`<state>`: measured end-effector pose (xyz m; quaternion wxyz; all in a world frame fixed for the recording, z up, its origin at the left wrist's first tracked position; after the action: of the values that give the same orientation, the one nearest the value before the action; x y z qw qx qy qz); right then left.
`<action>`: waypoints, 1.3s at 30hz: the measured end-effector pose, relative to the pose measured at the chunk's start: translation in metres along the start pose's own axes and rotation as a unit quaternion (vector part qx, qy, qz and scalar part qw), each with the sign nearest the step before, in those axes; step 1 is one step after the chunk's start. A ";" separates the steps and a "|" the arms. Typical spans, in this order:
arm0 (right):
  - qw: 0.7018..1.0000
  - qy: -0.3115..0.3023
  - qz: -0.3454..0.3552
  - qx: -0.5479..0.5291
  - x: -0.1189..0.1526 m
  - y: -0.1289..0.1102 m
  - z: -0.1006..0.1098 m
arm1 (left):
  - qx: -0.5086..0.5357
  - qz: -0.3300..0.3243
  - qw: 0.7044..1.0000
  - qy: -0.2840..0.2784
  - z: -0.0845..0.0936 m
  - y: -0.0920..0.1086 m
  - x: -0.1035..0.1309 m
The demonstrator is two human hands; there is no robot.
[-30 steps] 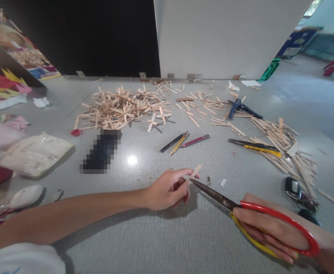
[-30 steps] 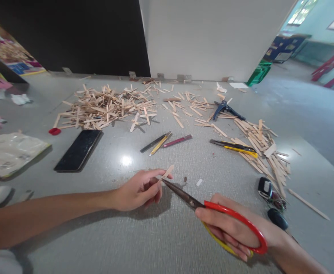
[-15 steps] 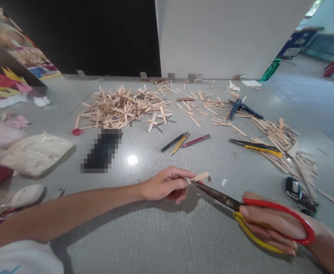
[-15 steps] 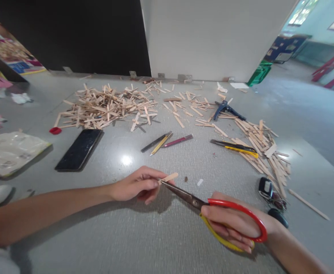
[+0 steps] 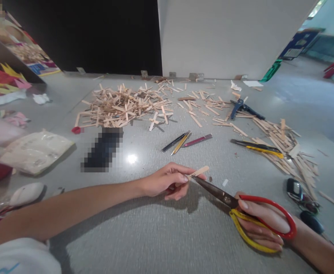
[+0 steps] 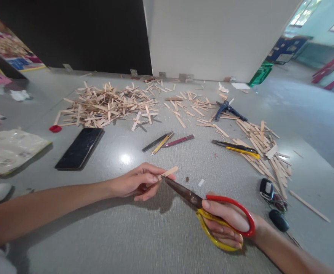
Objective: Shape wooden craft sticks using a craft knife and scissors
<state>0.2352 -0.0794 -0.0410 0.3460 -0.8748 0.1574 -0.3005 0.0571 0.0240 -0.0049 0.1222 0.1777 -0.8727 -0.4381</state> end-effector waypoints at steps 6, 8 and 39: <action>0.997 -0.055 0.014 -0.045 -0.006 0.003 -0.002 | 0.010 0.017 1.000 0.005 -0.001 0.000 0.001; 0.996 -0.070 0.016 -0.058 -0.008 0.005 -0.003 | 0.013 0.028 0.999 0.010 0.000 0.000 0.001; 0.968 0.142 0.089 0.186 0.001 -0.016 -0.026 | -0.246 -0.095 0.943 0.205 -0.017 0.010 0.019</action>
<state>0.2202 -0.0818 -0.0144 0.5022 -0.7258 0.2234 -0.4136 0.0437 0.0092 0.0138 0.2960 0.3096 -0.6733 -0.6027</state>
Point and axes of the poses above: each hand's wrist, its own x-axis away from the middle knuckle, its own z-axis out of the back of the hand, y = z × x, the point moved 7 cm from there along -x, towards the middle knuckle, and after that the axes turned 6 degrees about x, right-handed, at the moved point
